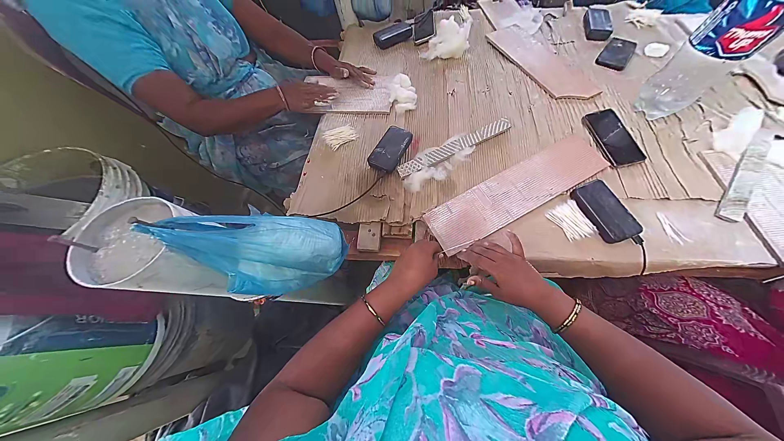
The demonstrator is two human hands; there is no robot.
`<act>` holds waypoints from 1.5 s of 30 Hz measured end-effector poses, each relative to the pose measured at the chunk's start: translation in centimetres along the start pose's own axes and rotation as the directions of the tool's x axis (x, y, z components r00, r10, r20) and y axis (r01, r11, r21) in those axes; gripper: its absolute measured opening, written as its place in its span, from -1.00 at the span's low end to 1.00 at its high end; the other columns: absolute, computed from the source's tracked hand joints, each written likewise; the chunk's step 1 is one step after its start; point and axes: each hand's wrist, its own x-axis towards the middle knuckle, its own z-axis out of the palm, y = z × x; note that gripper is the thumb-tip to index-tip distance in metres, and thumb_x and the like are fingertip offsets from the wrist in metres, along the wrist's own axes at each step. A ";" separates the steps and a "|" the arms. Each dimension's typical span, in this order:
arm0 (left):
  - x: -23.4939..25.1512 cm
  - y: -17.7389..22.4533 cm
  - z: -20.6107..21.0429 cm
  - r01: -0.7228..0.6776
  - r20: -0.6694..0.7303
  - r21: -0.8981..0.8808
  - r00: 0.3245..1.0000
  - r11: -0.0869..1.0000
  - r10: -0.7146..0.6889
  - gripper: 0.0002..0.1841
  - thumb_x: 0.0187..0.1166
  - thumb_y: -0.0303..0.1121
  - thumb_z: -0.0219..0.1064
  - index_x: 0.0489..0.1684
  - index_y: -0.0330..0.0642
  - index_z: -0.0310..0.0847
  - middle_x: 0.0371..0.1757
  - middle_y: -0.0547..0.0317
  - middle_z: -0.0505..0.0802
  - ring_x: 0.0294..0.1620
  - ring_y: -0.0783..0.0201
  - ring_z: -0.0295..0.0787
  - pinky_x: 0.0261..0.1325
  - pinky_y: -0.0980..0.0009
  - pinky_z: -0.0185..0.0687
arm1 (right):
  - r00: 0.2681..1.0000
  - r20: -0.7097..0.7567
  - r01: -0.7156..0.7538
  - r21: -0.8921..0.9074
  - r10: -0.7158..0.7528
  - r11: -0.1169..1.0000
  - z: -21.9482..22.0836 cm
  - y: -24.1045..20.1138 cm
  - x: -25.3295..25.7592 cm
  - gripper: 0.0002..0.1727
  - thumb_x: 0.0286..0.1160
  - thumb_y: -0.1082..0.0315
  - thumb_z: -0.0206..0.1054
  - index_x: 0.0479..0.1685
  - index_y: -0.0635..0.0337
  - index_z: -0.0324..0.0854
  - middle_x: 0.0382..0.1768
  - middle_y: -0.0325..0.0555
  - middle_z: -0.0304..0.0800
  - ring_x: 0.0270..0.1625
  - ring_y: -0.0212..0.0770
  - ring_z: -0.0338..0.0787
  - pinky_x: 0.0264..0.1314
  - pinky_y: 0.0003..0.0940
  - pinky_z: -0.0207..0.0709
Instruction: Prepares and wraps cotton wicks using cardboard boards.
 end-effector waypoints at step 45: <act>-3.5 4.1 0.1 -0.107 -0.006 0.007 0.994 0.994 0.107 -0.66 0.85 -0.28 0.10 0.18 -0.30 0.75 0.18 -0.11 0.82 0.31 0.03 0.74 0.47 0.04 0.54 | 0.343 -0.546 -0.738 0.347 0.765 0.579 -4.9 11.7 -6.9 -0.64 0.76 0.15 0.19 0.08 0.16 0.84 0.14 0.23 0.82 0.42 0.37 0.57 0.41 0.45 0.20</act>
